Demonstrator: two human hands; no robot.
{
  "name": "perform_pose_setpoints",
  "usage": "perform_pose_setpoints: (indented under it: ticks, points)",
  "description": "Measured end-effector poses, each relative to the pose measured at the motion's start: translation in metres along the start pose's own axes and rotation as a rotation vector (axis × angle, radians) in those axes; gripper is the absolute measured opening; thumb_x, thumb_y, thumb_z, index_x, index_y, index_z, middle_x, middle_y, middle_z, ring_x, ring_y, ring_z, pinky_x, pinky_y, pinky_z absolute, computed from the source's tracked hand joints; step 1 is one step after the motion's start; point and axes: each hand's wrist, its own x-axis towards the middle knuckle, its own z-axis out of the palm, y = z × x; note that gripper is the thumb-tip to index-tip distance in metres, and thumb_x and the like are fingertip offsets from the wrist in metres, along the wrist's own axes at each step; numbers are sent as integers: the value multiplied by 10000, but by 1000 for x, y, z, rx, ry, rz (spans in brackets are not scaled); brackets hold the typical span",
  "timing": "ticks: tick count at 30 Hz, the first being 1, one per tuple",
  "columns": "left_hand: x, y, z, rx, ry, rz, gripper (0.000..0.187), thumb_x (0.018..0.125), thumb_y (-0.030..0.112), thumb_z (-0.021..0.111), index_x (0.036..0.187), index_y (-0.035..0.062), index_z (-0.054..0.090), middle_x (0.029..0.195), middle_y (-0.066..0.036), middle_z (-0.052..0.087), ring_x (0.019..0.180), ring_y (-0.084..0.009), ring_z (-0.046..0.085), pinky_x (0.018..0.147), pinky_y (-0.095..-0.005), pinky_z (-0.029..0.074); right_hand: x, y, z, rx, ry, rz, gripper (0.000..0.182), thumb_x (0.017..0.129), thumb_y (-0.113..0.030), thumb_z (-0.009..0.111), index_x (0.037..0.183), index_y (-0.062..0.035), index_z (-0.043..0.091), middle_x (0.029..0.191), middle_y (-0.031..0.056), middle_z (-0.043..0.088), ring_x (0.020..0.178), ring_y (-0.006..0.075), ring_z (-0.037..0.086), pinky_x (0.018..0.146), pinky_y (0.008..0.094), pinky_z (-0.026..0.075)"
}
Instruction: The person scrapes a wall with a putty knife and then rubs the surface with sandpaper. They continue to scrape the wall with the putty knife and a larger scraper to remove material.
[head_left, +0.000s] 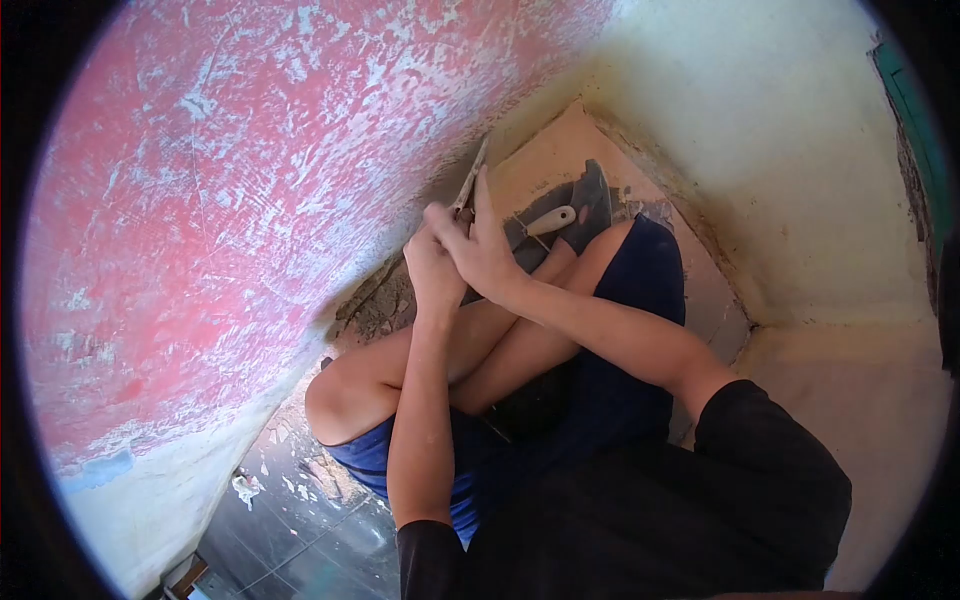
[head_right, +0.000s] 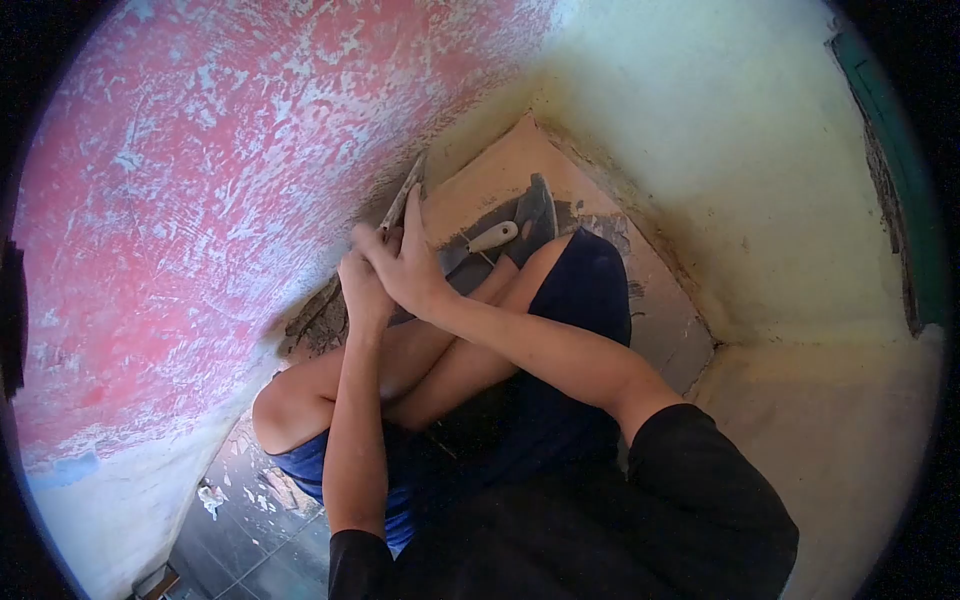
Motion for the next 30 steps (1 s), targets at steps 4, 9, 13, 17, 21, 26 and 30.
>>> perform_pose_setpoints:
  ticks: [4, 9, 13, 17, 21, 26, 30]
  points:
    - [6, -15, 2, -86, -85, -2, 196, 898, 147, 678, 1021, 6, 736, 824, -195, 712, 822, -305, 670, 790, -418, 517, 4, 3, 2, -75, 76, 33, 932, 973, -392, 616, 1493, 196, 113, 1477, 417, 326, 1401, 448, 368, 1157, 438, 297]
    - [9, -22, -2, -88, -190, 109, 327, 867, 121, 691, 1185, 49, 719, 1035, -197, 713, 972, -286, 648, 906, -385, 498, 3, 7, 0, -189, 67, -83, 815, 1020, -366, 526, 1503, 172, 153, 1497, 426, 291, 1414, 454, 355, 1154, 443, 301]
    - [8, -8, -9, -73, -286, 103, 398, 870, 100, 676, 1266, 68, 681, 1057, -198, 696, 1044, -285, 637, 916, -382, 492, 6, -6, -5, -123, 192, 84, 621, 1067, -289, 411, 1509, 114, 244, 1330, 334, 482, 1243, 390, 494, 1077, 424, 365]
    - [-2, 6, -22, 49, -150, 43, 434, 884, 72, 654, 1316, 43, 640, 1038, -215, 692, 950, -294, 670, 870, -382, 519, 55, 14, -39, -103, 542, 248, 555, 1077, -270, 353, 1510, 72, 293, 1431, 325, 468, 1301, 454, 478, 1105, 433, 362]
    - [-12, 7, -41, 94, 11, 48, 374, 896, 74, 651, 1263, -1, 659, 1018, -254, 683, 848, -315, 693, 826, -393, 546, 133, 19, -67, -78, 836, 62, 536, 1081, -276, 375, 1486, 73, 349, 1449, 280, 493, 1320, 374, 501, 1086, 390, 384]
    - [-22, 15, -61, 225, 21, 37, 292, 910, 83, 636, 1183, -9, 687, 984, -265, 675, 861, -360, 697, 821, -425, 548, 117, 15, -34, -264, 522, -69, 592, 1074, -243, 380, 1546, 73, 211, 1566, 281, 332, 1419, 402, 381, 1164, 411, 304]
    - [-23, 21, -62, 307, 14, 60, 256, 913, 75, 620, 1140, -17, 695, 958, -271, 673, 862, -399, 690, 812, -448, 546, 58, 26, 4, -540, 299, -227, 669, 978, -61, 430, 1511, 163, 94, 1565, 390, 167, 1447, 474, 276, 1198, 438, 254]
